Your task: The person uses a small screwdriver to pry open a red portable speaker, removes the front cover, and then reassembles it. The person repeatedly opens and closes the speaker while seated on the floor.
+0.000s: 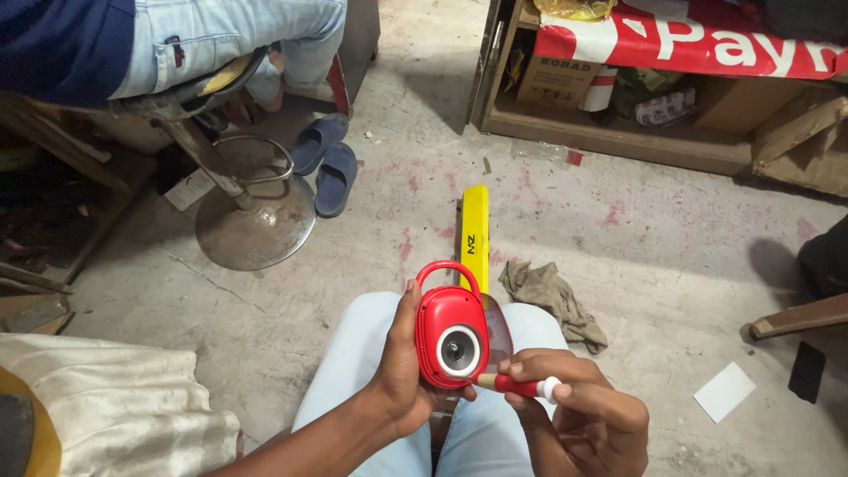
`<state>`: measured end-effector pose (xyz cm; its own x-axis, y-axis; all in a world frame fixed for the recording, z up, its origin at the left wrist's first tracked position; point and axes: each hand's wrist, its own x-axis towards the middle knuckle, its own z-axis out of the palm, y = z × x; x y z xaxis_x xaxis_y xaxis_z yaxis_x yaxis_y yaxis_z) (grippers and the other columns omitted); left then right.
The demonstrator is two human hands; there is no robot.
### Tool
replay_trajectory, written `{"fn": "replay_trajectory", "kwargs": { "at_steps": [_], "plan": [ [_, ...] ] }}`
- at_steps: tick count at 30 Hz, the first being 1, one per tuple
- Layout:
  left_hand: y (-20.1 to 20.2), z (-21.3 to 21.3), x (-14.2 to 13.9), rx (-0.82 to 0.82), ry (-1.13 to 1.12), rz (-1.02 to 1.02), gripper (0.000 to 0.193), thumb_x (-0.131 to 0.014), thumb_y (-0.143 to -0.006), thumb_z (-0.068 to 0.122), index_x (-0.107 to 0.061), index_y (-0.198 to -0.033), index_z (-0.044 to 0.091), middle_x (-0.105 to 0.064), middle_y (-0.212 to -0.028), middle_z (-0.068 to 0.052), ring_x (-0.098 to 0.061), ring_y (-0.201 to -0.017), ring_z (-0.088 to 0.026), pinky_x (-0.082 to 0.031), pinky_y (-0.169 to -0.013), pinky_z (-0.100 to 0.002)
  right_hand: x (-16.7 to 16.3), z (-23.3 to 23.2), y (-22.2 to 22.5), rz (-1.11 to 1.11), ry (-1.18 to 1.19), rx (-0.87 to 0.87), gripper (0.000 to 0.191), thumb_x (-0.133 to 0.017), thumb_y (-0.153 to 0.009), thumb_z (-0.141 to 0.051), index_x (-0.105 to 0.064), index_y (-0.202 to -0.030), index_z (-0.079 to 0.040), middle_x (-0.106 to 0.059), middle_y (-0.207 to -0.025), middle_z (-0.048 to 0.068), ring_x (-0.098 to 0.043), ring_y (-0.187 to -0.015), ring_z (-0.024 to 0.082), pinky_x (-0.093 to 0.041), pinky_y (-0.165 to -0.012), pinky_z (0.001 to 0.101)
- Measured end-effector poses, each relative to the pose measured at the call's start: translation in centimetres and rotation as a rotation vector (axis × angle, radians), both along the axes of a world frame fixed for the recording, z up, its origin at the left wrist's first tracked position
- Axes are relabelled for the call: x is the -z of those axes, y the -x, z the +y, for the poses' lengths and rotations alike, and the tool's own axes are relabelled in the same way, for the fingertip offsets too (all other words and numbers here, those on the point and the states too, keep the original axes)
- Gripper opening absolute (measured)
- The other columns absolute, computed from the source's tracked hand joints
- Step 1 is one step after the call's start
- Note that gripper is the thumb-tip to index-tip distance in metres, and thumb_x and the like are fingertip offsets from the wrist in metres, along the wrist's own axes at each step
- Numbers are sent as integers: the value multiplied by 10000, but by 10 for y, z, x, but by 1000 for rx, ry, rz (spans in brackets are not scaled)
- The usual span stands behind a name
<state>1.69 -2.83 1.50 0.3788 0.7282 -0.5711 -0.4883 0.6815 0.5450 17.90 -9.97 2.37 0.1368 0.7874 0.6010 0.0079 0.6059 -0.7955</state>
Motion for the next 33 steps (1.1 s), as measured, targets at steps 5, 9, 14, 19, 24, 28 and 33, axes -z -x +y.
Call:
{"fn": "replay_trajectory", "kwargs": {
  "at_steps": [5, 9, 14, 19, 24, 28, 33],
  "plan": [
    [0, -1, 3, 29, -18, -77, 863, -318, -880, 834, -645, -1166, 89, -706, -844, -92, -706, -668, -183, -578, -485, -326, 4, 5, 1, -47, -42, -98, 525, -711, -838, 192, -425, -1187, -76, -677, -1102, 225, -734, -1070, 311, -658, -931, 429],
    [-2, -2, 5, 27, -8, -87, 828, -323, -877, 820, -652, -1149, 111, -709, -865, -68, -706, -699, -169, -588, -536, -326, 5, 10, -2, -189, -92, -129, 560, -766, -821, 164, -429, -1197, -80, -706, -1096, 207, -762, -1057, 296, -659, -899, 401],
    [-3, -2, 3, -3, 26, -54, 808, -347, -875, 802, -653, -1163, 112, -713, -925, -56, -709, -810, -149, -607, -690, -325, 5, 14, -3, -274, -138, -130, 578, -793, -798, 145, -447, -1204, -77, -721, -1077, 205, -780, -1015, 296, -637, -858, 403],
    [-3, -2, 2, 2, 24, -51, 807, -357, -864, 802, -657, -1173, 119, -716, -933, -55, -710, -809, -147, -601, -679, -321, 5, 15, -5, -290, -131, -139, 577, -795, -810, 135, -441, -1208, -89, -722, -1083, 187, -781, -1024, 279, -635, -859, 392],
    [-2, -2, 3, 15, 3, -74, 818, -351, -872, 817, -650, -1172, 118, -704, -912, -56, -700, -776, -150, -589, -633, -314, 8, 16, -6, -296, -117, -140, 568, -788, -822, 134, -442, -1215, -88, -719, -1088, 183, -782, -1015, 264, -638, -841, 373],
    [-2, -3, 3, 22, 2, -87, 818, -348, -871, 813, -649, -1166, 112, -706, -902, -68, -701, -756, -157, -590, -608, -304, 11, 14, -6, -268, -100, -112, 563, -784, -822, 134, -446, -1217, -82, -710, -1093, 193, -783, -1011, 261, -644, -829, 370],
    [-2, -3, 4, 14, 20, -75, 798, -349, -882, 798, -651, -1166, 116, -708, -908, -57, -700, -761, -148, -587, -599, -303, 10, 13, -5, -260, -98, -89, 563, -795, -809, 133, -454, -1204, -78, -712, -1070, 192, -784, -990, 262, -644, -817, 373]
  ]
}}
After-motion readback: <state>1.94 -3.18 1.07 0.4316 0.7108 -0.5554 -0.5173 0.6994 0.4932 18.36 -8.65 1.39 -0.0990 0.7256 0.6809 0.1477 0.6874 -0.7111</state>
